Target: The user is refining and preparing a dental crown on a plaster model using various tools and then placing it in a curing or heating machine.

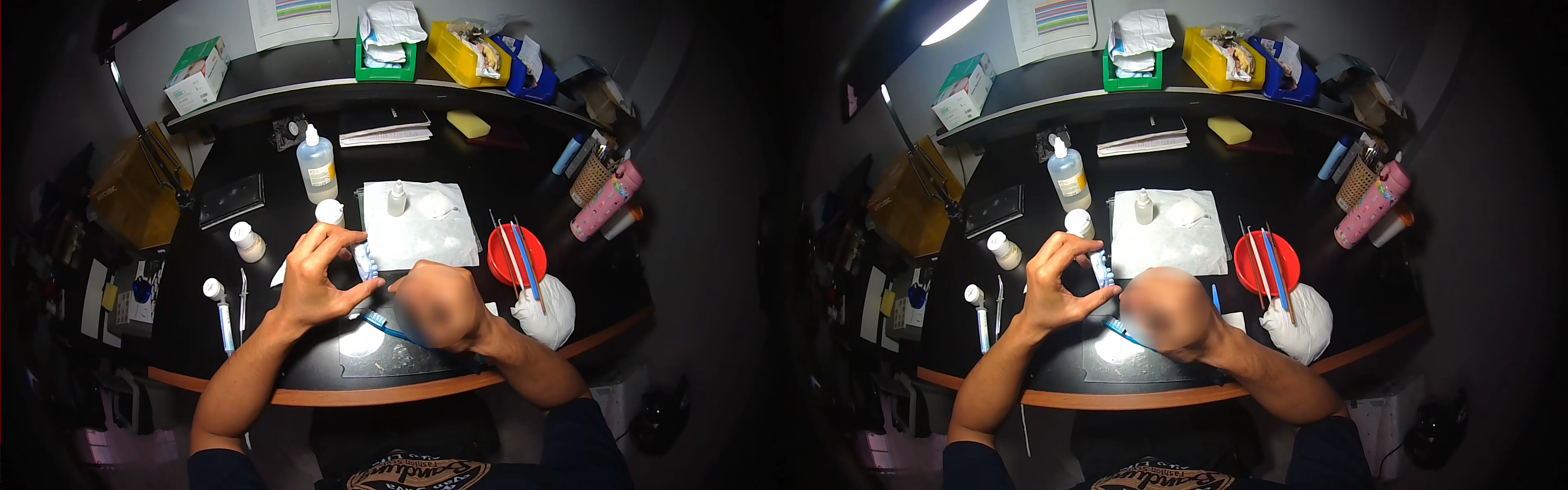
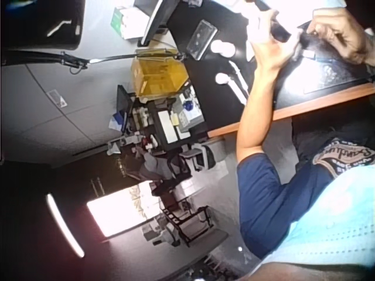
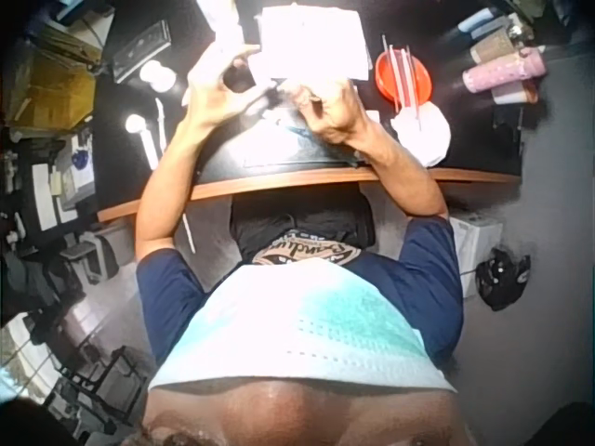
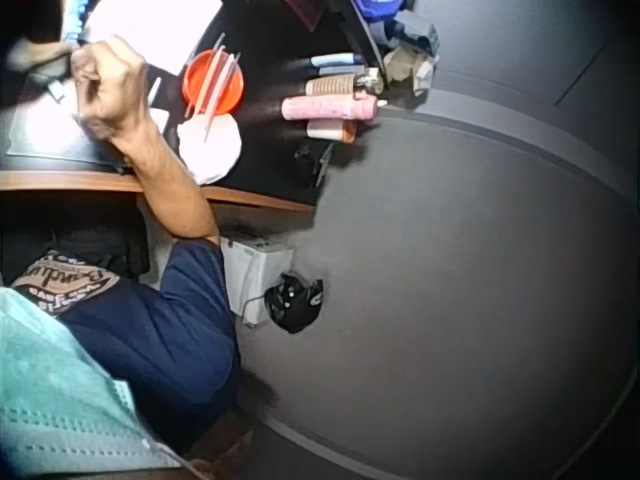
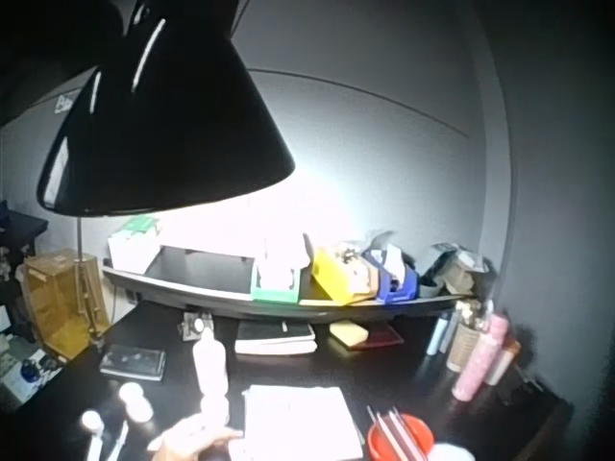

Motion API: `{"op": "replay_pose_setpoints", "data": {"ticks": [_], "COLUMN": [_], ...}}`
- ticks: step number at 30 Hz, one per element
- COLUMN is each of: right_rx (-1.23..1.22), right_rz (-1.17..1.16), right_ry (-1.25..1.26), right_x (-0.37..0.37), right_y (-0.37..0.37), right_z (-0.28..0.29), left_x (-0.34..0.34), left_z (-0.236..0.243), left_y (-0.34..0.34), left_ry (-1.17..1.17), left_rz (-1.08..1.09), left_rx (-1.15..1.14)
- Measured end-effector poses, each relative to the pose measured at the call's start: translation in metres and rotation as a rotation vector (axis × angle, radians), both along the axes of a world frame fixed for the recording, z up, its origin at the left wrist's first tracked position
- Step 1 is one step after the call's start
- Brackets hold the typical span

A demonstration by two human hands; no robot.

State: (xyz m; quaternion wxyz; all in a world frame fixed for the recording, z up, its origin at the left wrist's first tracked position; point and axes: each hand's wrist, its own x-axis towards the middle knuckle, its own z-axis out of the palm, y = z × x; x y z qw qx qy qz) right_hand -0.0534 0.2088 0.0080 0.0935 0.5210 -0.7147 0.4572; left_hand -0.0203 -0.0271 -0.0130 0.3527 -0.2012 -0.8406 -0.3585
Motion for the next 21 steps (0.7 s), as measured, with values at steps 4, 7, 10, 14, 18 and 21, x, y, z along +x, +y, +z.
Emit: {"op": "replay_pose_setpoints", "data": {"ticks": [4,7,10,14,18,21], "right_rx": [-0.155,-0.137,-0.151,-0.144,-0.080,-0.109], "right_rz": [0.004,-0.008,-0.034,-0.155,-0.258,-0.238], "right_ry": [-0.151,-0.106,-0.119,-0.166,-0.320,-0.316], "right_x": [-0.002,0.001,0.000,-0.005,-0.006,-0.005], "right_y": [-0.004,0.000,0.002,0.003,0.003,-0.001], "right_z": [-0.013,-0.003,-0.004,-0.005,-0.008,-0.010], "left_x": [0.003,0.005,0.007,0.003,0.002,0.001], "left_z": [0.001,0.000,0.000,0.004,-0.001,-0.004], "left_y": [0.001,0.002,0.003,0.001,-0.006,-0.007], "left_ry": [0.018,0.011,0.047,0.117,0.011,-0.088], "left_rz": [0.015,0.016,0.029,0.006,-0.101,-0.161], "left_rx": [-0.031,-0.020,-0.050,0.029,0.153,0.262]}}
